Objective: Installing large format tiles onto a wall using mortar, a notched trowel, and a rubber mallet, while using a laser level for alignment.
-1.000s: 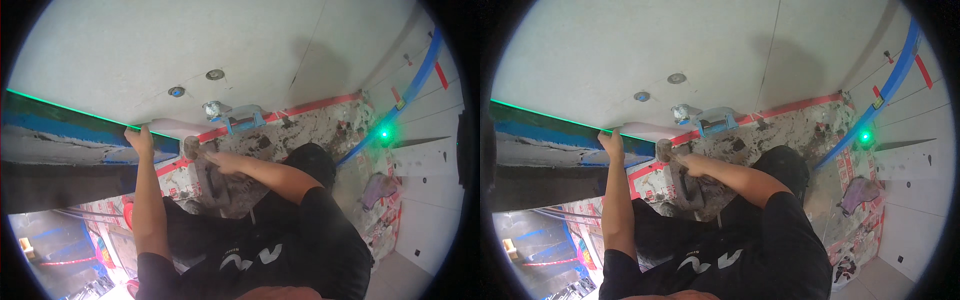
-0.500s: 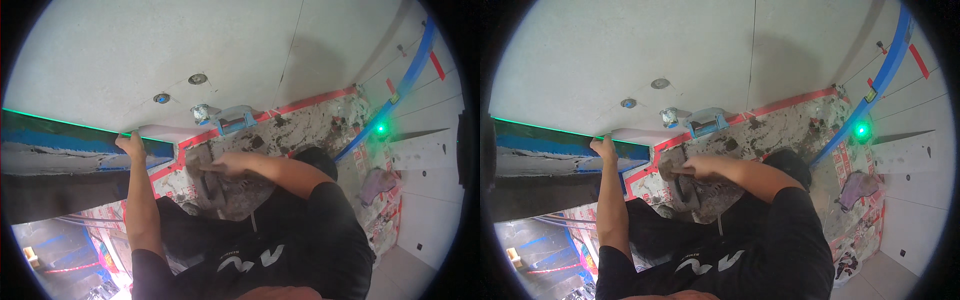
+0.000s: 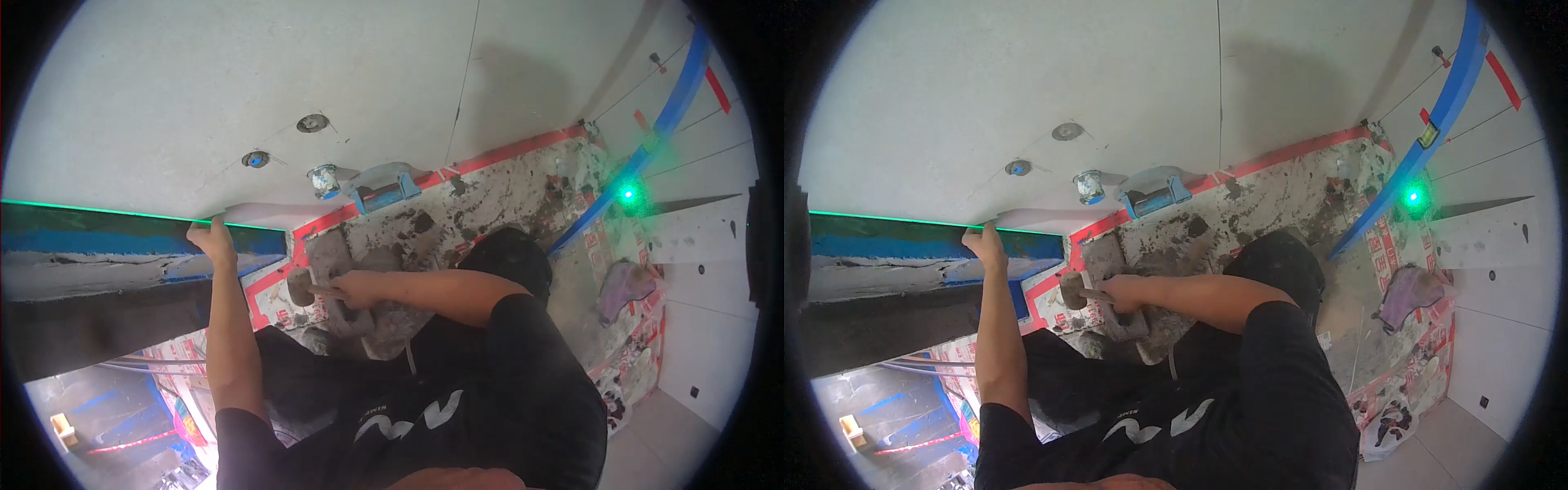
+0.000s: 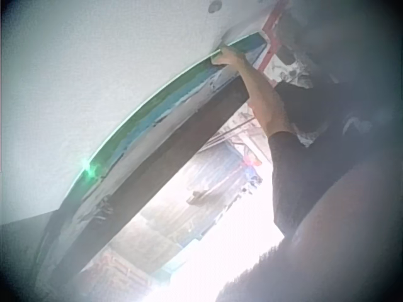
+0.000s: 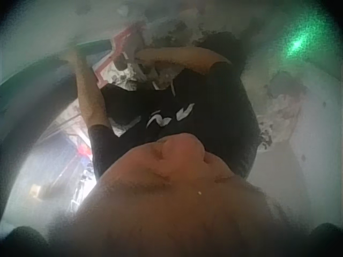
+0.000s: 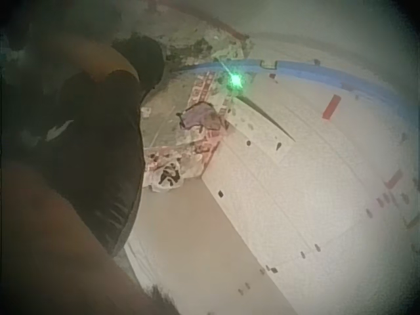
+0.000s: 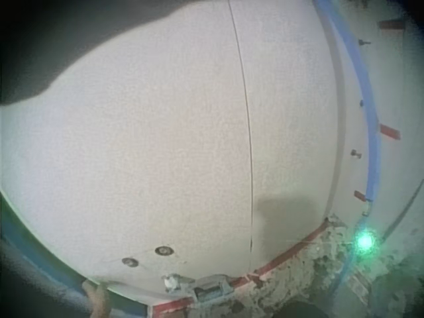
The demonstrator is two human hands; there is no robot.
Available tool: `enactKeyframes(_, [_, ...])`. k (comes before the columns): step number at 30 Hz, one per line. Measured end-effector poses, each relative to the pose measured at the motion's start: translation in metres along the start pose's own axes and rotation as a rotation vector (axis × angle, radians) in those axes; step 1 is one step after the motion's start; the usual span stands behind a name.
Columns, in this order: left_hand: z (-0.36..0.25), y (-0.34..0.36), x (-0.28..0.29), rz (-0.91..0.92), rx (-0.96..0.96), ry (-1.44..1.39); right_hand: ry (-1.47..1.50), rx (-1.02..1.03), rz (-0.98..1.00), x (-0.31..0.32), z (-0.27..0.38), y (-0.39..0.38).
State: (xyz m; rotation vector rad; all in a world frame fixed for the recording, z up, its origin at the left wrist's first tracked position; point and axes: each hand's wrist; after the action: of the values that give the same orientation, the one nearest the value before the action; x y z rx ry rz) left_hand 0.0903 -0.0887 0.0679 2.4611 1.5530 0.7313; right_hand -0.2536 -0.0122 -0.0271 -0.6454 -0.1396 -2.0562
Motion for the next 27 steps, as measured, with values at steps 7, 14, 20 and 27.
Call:
enactKeyframes(7, [0.008, 0.006, 0.003, -0.023, 0.036, -0.013, 0.354, -0.114, -0.346, 0.041, -0.027, 0.013])
enactKeyframes(14, [-0.006, -0.004, -0.011, -0.137, 0.011, -0.014, 0.213, -0.013, -0.203, 0.023, -0.03, 0.004])
enactKeyframes(20, [0.004, -0.002, -0.011, -0.17, -0.042, 0.067, 0.141, -0.218, -0.402, -0.002, -0.013, 0.004])
enactKeyframes(27, [0.011, -0.006, -0.015, -0.181, -0.029, 0.086, 0.591, -0.23, -0.325, 0.029, -0.027, 0.02])
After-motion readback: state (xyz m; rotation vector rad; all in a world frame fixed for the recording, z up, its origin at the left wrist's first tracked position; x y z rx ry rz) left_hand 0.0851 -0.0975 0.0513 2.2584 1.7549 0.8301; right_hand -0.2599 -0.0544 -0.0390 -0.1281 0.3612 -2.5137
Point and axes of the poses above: each hand's wrist, its own y-axis towards the middle knuckle, its own x-axis out of the back of the hand, z = x × y, and after that the axes turned 14 degrees about -z, right-handed
